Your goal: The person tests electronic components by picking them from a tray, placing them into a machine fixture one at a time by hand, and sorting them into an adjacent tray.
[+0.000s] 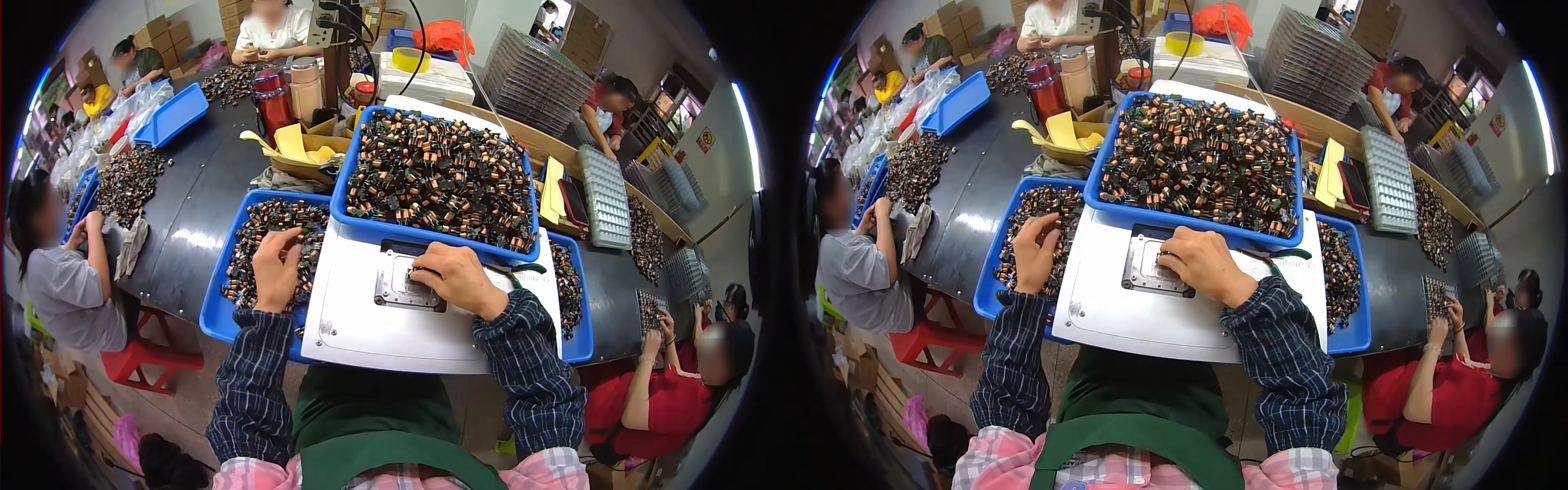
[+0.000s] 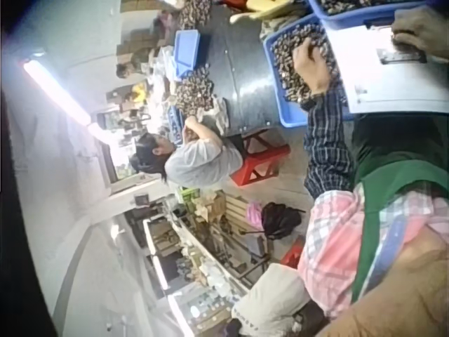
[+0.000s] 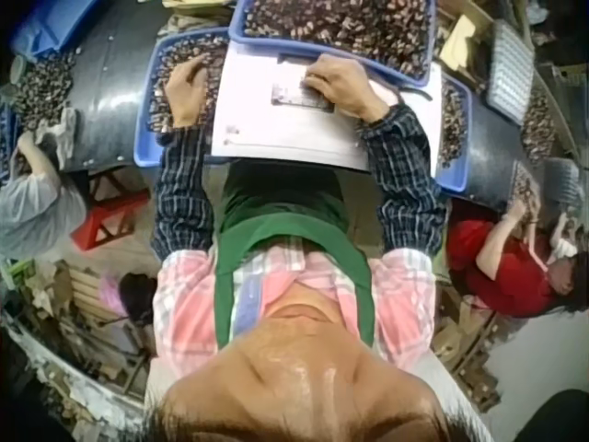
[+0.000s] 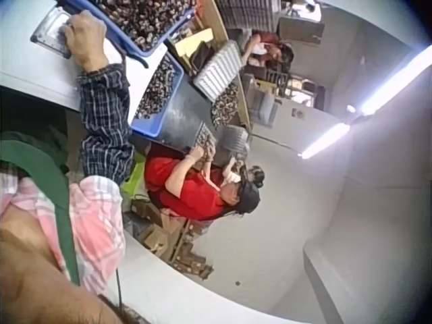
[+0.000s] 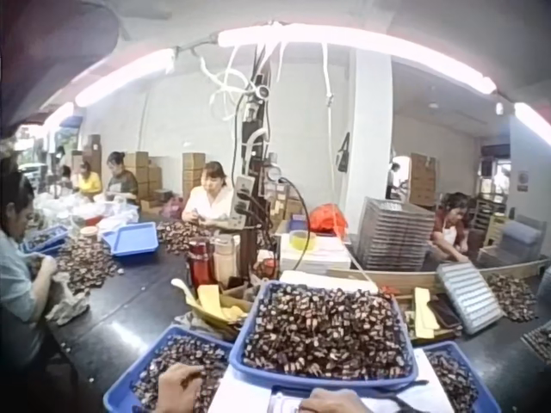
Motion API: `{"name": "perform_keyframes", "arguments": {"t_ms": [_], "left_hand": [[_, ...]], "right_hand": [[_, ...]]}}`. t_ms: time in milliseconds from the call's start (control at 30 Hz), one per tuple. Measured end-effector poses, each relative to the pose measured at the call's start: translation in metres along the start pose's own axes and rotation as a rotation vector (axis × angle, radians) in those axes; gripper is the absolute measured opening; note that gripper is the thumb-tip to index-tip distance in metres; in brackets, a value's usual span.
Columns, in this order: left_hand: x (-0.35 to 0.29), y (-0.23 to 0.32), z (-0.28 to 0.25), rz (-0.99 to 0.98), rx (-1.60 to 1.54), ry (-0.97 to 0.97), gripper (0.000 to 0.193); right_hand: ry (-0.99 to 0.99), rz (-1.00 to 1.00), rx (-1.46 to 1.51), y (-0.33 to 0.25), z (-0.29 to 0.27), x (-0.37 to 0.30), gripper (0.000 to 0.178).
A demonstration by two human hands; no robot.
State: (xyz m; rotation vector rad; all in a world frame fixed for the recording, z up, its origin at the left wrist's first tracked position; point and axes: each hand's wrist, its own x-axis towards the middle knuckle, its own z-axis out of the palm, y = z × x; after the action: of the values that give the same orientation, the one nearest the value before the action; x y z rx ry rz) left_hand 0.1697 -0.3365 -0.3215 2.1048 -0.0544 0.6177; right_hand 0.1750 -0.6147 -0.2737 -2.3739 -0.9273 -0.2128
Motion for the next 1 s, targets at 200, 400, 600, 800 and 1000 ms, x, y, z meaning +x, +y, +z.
{"name": "perform_keyframes", "arguments": {"t_ms": [200, 400, 600, 800, 1000], "left_hand": [[0.01, -0.026, 0.009, 0.207, 0.123, 0.095, 0.026], [0.05, 0.049, 0.042, 0.429, 0.03, 0.04, 0.017], [0.072, 0.07, 0.08, 0.417, 0.21, 0.068, 0.017], [0.065, 0.075, 0.083, 0.528, 0.229, 0.035, 0.017], [0.055, 0.076, 0.077, 0.57, 0.185, 0.069, 0.018]], "right_hand": [[-0.135, 0.002, -0.163, -0.006, 0.004, 0.009, 0.013], [0.101, 0.087, 0.352, 0.001, -0.011, 0.004, 0.007], [0.471, 0.263, 1.521, 0.03, -0.047, -0.008, 0.029], [0.654, 0.361, 1.455, 0.048, -0.057, -0.011, 0.019], [0.461, 0.446, 0.501, 0.037, -0.045, 0.012, 0.013]]}}
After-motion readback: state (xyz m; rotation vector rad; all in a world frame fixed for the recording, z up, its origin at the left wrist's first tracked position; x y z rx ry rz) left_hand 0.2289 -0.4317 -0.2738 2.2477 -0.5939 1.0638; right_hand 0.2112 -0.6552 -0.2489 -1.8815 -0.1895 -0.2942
